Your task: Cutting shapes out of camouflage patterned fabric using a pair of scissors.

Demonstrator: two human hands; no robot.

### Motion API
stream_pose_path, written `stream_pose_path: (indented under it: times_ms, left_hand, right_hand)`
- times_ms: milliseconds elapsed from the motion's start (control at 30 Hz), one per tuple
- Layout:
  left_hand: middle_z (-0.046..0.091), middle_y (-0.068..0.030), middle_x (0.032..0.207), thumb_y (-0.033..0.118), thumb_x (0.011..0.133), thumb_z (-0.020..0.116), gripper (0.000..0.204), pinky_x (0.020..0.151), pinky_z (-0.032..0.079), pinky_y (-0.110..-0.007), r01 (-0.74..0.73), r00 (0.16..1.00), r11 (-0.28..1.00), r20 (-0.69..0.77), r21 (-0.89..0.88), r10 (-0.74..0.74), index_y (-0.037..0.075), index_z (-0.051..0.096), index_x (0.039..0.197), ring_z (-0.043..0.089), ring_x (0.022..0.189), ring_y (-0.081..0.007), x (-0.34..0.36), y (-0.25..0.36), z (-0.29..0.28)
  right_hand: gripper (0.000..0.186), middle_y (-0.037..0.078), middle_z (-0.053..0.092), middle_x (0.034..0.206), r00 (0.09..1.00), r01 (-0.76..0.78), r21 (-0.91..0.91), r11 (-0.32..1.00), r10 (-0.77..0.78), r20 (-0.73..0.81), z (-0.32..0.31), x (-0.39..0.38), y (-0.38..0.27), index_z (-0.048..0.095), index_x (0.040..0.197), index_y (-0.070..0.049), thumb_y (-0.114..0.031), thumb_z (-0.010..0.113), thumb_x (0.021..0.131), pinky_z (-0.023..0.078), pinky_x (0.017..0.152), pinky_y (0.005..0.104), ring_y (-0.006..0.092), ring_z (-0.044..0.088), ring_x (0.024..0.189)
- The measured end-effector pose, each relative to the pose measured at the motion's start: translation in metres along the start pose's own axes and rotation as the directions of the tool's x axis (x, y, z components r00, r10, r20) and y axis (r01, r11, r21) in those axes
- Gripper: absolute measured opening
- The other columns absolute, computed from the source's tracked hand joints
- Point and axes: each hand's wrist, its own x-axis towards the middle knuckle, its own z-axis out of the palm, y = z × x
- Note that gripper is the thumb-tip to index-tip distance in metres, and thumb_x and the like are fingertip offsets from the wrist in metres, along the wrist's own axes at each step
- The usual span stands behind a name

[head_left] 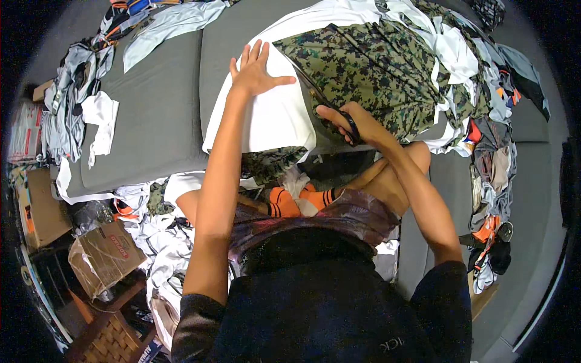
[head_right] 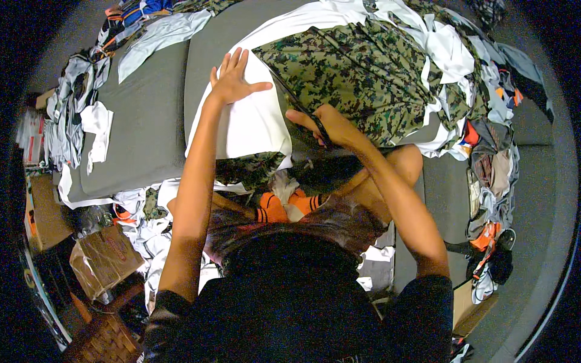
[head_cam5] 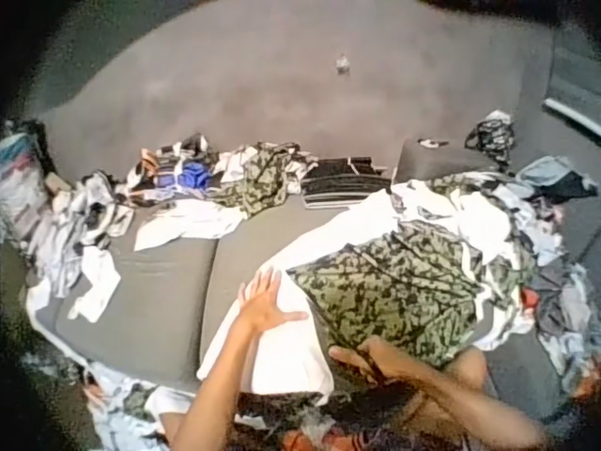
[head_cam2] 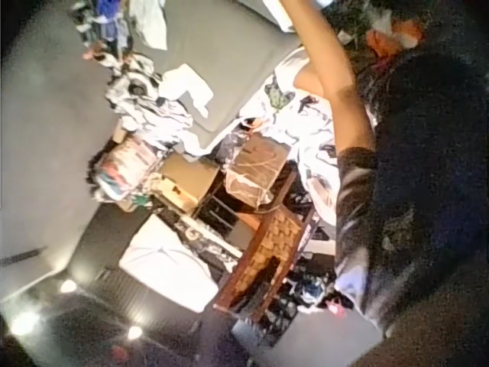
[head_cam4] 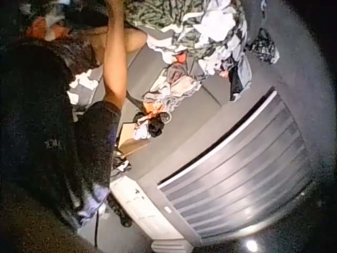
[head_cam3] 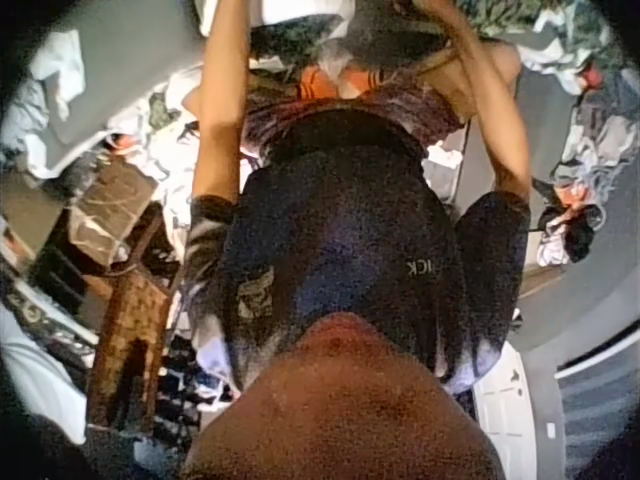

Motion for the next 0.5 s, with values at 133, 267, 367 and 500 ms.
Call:
stream_pose_path:
  times_ms: [133, 267, 367, 500]
  left_hand:
    - [0.013, -0.0055, 0.159, 0.085, 0.054, 0.061, 0.128, 0.112, 0.005, -0.06, -0.004, 1.0, 1.0, -0.001, -0.009, 0.004, 0.01, 0.024, 0.15, 0.004, 0.147, -0.0266, 0.0, 0.0, -0.0001]
    - [0.013, -0.0056, 0.159, 0.085, 0.053, 0.062, 0.129, 0.112, 0.005, -0.06, -0.009, 1.0, 1.0, 0.011, -0.006, 0.01, 0.009, 0.024, 0.15, 0.004, 0.147, -0.0268, 0.0005, 0.0034, -0.0002]
    - [0.013, -0.0046, 0.159, 0.085, 0.056, 0.061, 0.127, 0.112, 0.007, -0.059, 0.005, 1.0, 0.999, 0.011, 0.035, -0.006, 0.011, 0.022, 0.151, 0.007, 0.147, -0.0265, -0.0015, 0.0013, -0.001]
    - [0.012, -0.0055, 0.159, 0.084, 0.055, 0.062, 0.128, 0.112, 0.006, -0.059, 0.002, 0.999, 1.0, 0.032, 0.02, -0.003, 0.009, 0.021, 0.151, 0.005, 0.147, -0.0266, -0.0012, 0.0027, -0.0046]
  right_hand:
    - [0.06, 0.0, 0.045, 0.046, 1.0, 0.01, 0.022, 1.0, -0.01, 0.019, -0.0011, -0.0008, -0.0001, 0.049, 0.052, -0.009, -0.058, 0.062, 0.084, 0.031, 0.04, 0.0232, 0.0098, 0.042, 0.039]
    - [0.062, 0.001, 0.045, 0.044, 1.0, 0.013, 0.023, 1.0, -0.013, -0.007, -0.0031, -0.0015, 0.0026, 0.049, 0.049, -0.011, -0.063, 0.063, 0.081, 0.031, 0.039, 0.0248, 0.0111, 0.041, 0.038]
    - [0.062, 0.001, 0.045, 0.044, 1.0, -0.009, -0.078, 0.997, 0.009, -0.002, -0.0033, -0.0054, -0.0054, 0.05, 0.05, -0.01, -0.062, 0.062, 0.082, 0.032, 0.04, 0.0249, 0.0114, 0.041, 0.038]
    - [0.06, 0.001, 0.046, 0.046, 0.999, 0.003, -0.11, 0.994, 0.003, 0.048, -0.0086, -0.0099, -0.0034, 0.051, 0.052, -0.009, -0.059, 0.061, 0.085, 0.032, 0.041, 0.0238, 0.0109, 0.042, 0.04]
